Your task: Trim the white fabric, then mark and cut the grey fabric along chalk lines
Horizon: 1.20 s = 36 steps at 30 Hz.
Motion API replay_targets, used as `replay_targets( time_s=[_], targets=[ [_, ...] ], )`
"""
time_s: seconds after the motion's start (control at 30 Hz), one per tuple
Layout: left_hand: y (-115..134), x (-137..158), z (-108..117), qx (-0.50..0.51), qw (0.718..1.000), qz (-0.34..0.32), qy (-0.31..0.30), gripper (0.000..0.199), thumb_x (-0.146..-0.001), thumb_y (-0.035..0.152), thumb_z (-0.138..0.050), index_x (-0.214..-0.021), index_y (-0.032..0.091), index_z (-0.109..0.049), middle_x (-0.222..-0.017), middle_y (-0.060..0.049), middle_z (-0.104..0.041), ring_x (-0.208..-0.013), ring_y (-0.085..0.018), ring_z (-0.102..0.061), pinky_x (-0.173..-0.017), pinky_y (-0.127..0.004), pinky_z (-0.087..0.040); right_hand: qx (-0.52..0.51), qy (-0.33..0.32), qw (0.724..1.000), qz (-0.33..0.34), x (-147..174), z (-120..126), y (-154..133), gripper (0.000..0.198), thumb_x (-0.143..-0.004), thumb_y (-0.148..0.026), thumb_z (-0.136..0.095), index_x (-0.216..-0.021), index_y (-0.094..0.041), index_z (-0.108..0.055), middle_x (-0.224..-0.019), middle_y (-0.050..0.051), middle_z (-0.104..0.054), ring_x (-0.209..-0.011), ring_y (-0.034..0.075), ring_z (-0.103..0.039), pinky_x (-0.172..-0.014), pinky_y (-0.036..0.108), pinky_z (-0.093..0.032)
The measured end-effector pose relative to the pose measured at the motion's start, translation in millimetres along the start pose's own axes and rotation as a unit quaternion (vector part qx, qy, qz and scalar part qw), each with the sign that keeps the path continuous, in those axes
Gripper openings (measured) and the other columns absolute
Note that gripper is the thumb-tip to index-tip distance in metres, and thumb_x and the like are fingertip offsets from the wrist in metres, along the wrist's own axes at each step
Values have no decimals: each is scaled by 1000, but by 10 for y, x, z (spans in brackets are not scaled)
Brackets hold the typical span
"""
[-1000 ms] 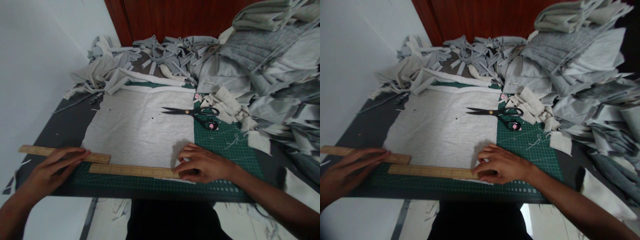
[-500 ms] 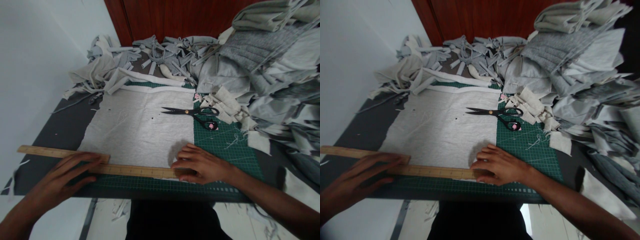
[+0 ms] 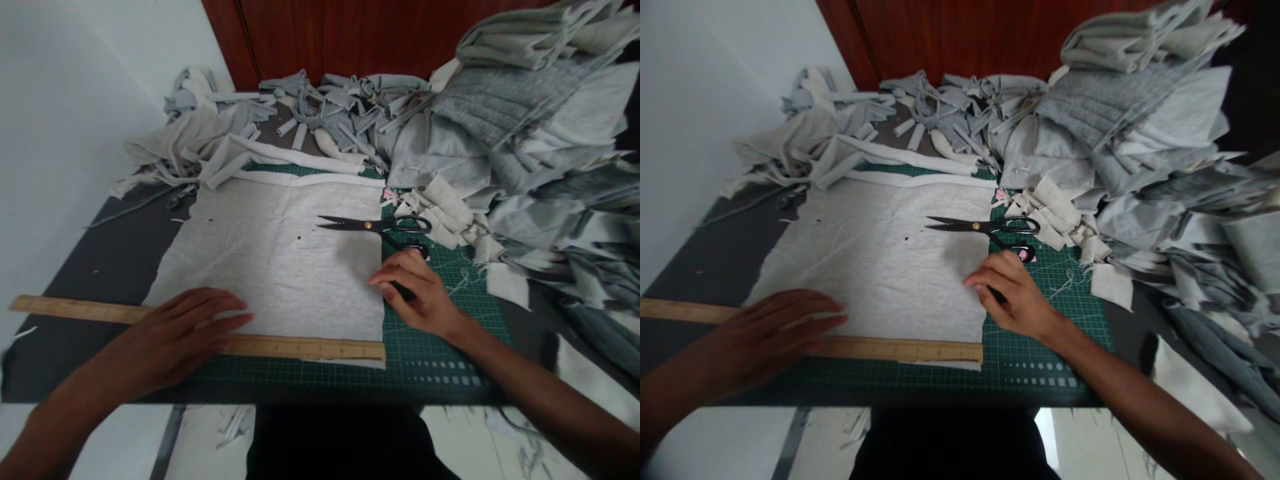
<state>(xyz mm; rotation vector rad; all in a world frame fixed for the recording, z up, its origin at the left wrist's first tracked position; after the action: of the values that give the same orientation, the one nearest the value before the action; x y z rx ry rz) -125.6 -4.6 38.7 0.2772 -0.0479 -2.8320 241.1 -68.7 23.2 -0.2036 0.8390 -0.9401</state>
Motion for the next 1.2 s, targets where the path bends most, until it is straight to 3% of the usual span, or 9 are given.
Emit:
replay_targets(
  time_s=[0.13,0.27,0.43,0.57,0.7,0.83,1.0,1.1,1.2],
  targets=[
    [-256,-393,-91,-43,999,-12,-13,40,-112,29,-45,-150,25,-57,-140,-6,-67,-135,-23,-56,-117,-44,-49,145,57,984,-84,-43,213,307,24,-100,-20,-59,-122,-23,-69,-114,10,-65,-108,28,-61,-95,46,-48],
    [-588,-611,-154,-42,999,8,-16,38,-112,26,-47,-148,21,-56,-147,-9,-62,-140,-24,-53,-119,-48,-48,197,33,972,-125,-15,294,596,33,-102,-20,-54,-134,-20,-65,-132,14,-67,-123,33,-61,-104,52,-49],
    [-760,-749,-195,-14,1000,10,24,37,-107,4,-40,-124,20,-68,-125,-9,-68,-118,-18,-64,-100,-32,-58,222,-11,965,-138,42,205,800,35,-105,-18,-46,-136,-16,-63,-131,16,-71,-123,32,-64,-102,51,-50],
    [-770,-841,-175,32,996,29,81,34,-103,1,-42,-111,19,-69,-109,-6,-68,-101,-15,-67,-91,-27,-57,232,-12,963,-140,35,165,824,34,-106,-21,-48,-135,-17,-64,-130,15,-72,-121,33,-66,-102,53,-50],
    [-739,-889,-154,77,993,43,83,33,-99,-2,-42,-104,19,-67,-104,-4,-68,-93,-14,-68,-86,-24,-56,228,-11,962,-150,7,166,832,35,-105,-21,-47,-133,-14,-66,-127,17,-72,-118,34,-66,-100,53,-51],
    [-717,-838,-144,81,993,41,79,34,-99,-1,-41,-101,19,-68,-103,-4,-70,-92,-14,-70,-85,-24,-55,218,-13,964,-152,-16,156,855,35,-103,-20,-47,-131,-14,-68,-124,17,-71,-116,34,-65,-99,53,-53],
    [-762,-625,-130,21,997,69,2,25,-110,22,-46,-112,21,-71,-112,-5,-73,-101,-18,-72,-89,-29,-58,197,-1,969,-146,0,153,872,34,-103,-19,-48,-130,-15,-67,-122,17,-69,-112,34,-64,-99,54,-55],
    [-856,-336,-38,5,990,137,-31,31,-112,35,-47,-133,22,-65,-123,-7,-73,-113,-21,-70,-103,-37,-58,190,25,973,-132,7,192,790,33,-101,-18,-51,-131,-15,-65,-124,18,-66,-115,34,-62,-103,55,-54],
    [-917,126,73,23,979,197,-54,37,-111,43,-47,-139,24,-63,-127,-6,-72,-117,-22,-69,-110,-41,-55,193,51,974,-106,-6,224,608,30,-99,-15,-55,-127,-17,-66,-125,17,-63,-117,34,-59,-101,52,-54]
  ],
)
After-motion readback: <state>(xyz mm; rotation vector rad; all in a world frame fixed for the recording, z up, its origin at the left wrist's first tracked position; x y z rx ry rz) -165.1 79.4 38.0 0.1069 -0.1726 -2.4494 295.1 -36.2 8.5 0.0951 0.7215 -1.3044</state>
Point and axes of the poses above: each hand's wrist, its own x-axis away from the middle knuckle, its own z-axis out of the back of the hand, y = z × x, the point moved 5 cm from there along -x, towards the middle knuckle
